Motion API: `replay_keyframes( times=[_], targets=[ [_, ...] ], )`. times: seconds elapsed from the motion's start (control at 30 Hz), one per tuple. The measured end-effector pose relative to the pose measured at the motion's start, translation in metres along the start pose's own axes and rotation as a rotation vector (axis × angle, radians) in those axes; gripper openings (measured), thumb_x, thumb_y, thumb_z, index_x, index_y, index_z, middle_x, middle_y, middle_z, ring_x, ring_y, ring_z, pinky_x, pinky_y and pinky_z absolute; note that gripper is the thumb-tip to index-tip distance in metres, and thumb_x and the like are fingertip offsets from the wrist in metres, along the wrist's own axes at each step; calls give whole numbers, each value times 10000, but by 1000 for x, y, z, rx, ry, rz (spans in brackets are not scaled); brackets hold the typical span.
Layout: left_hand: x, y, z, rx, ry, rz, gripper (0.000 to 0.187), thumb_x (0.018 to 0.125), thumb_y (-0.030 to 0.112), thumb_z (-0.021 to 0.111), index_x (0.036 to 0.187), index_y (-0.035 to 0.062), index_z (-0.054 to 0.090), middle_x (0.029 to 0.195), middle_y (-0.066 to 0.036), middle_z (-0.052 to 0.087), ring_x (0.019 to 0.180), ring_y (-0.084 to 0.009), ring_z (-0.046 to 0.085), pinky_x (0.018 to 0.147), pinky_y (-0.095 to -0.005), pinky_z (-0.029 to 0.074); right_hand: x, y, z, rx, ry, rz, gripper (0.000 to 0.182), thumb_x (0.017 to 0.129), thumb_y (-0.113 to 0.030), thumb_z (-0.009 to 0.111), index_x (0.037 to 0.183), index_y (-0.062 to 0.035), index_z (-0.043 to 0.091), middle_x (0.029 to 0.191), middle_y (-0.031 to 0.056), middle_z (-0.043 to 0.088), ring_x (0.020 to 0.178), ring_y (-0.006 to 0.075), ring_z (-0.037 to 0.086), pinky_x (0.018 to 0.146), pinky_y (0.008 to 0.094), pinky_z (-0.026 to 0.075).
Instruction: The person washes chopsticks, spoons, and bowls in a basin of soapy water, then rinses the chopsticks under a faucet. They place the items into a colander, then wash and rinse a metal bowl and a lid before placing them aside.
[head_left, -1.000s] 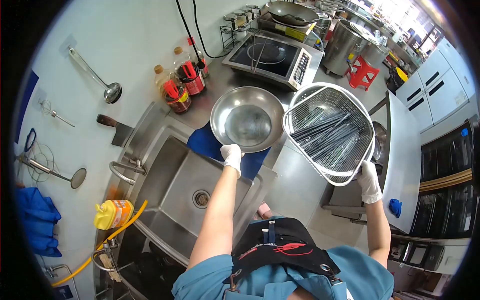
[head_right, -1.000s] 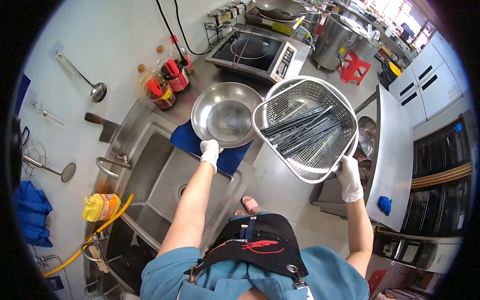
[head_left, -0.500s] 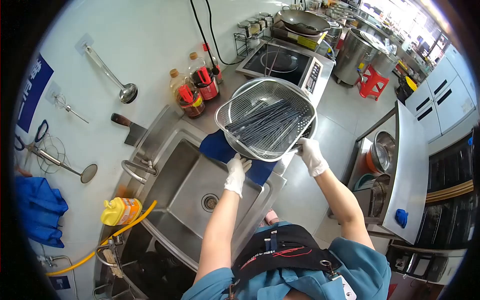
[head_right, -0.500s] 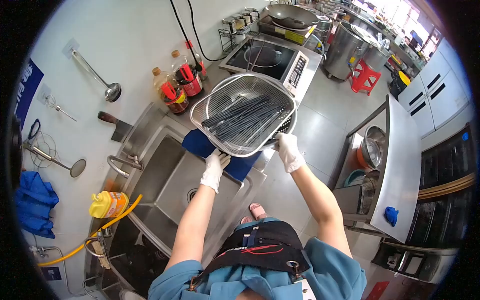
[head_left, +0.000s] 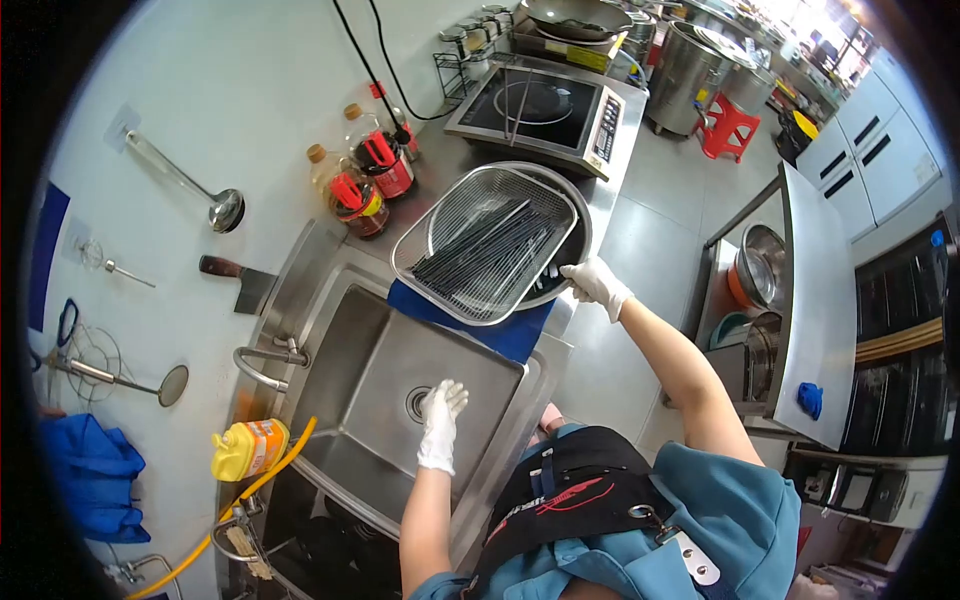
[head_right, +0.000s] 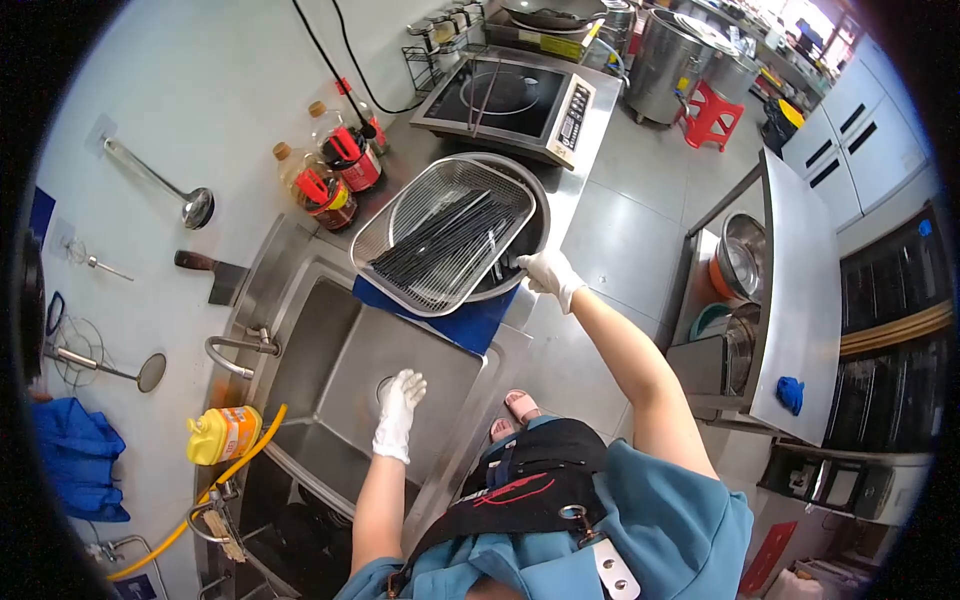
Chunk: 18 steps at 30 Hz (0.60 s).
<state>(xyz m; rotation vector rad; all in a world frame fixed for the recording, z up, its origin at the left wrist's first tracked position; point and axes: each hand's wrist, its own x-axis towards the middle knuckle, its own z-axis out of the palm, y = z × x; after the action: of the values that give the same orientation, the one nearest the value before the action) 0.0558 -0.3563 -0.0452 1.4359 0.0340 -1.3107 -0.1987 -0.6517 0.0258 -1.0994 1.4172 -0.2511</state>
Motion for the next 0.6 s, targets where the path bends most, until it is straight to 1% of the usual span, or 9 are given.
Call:
replay_keyframes(
  times=[0.13,0.2,0.23,0.27,0.33,0.37,0.4,0.47,0.6],
  targets=[
    [-30,-20,-24,-28,1,-45,312,898,238,542,1103,4,520,976,-124,621,874,-236,614,756,-328,510,-26,0,4,-237,129,-144,242,845,-221,601,811,18,603,584,96,566,462,212,566,442,313,509],
    [-44,-30,-38,-119,28,-66,304,902,245,541,1096,11,523,1010,-127,607,899,-234,604,767,-333,508,-18,7,20,444,74,19,254,853,-229,603,794,18,619,638,101,591,547,205,602,524,308,543],
    [-50,-35,-45,-111,22,-63,304,902,245,541,1096,11,523,1010,-127,607,899,-234,604,767,-333,508,-19,5,22,643,-36,98,216,838,-186,612,787,23,632,709,114,616,629,204,631,578,306,561],
    [-56,-40,-52,-153,46,-81,310,905,246,537,1105,9,518,1023,-131,602,913,-234,599,773,-335,507,-9,13,20,652,-33,93,216,838,-186,612,787,23,632,709,114,616,629,204,631,578,306,561],
    [-67,-50,-65,-181,63,-96,316,909,247,532,1113,7,513,1036,-134,596,928,-235,594,779,-336,507,16,38,17,-304,47,-383,130,802,-105,616,792,23,628,716,107,616,613,204,626,571,315,565],
    [-72,-55,-73,-212,91,-117,319,912,244,526,1121,4,506,1042,-134,595,933,-234,592,783,-337,506,18,44,17,-748,142,-718,65,747,-29,603,749,35,615,676,107,598,572,211,607,525,337,557],
    [-75,-58,-80,-243,118,-135,322,915,242,520,1128,1,500,1047,-133,593,939,-234,589,786,-338,505,22,45,20,-737,156,-720,65,747,-29,603,749,35,615,676,107,598,572,211,607,525,337,557],
    [-81,-63,-96,-235,125,-124,366,910,248,523,1163,-14,487,1089,-149,579,971,-246,577,825,-356,485,20,31,33,427,239,-56,66,718,5,575,724,66,599,630,112,570,546,213,597,496,341,551],
    [-87,-61,-122,-206,165,-125,441,909,247,520,1230,-44,442,1177,-179,539,1041,-267,547,889,-372,455,-15,28,30,634,275,-41,81,712,-11,572,684,63,591,617,113,555,514,197,565,439,330,494]
  ],
)
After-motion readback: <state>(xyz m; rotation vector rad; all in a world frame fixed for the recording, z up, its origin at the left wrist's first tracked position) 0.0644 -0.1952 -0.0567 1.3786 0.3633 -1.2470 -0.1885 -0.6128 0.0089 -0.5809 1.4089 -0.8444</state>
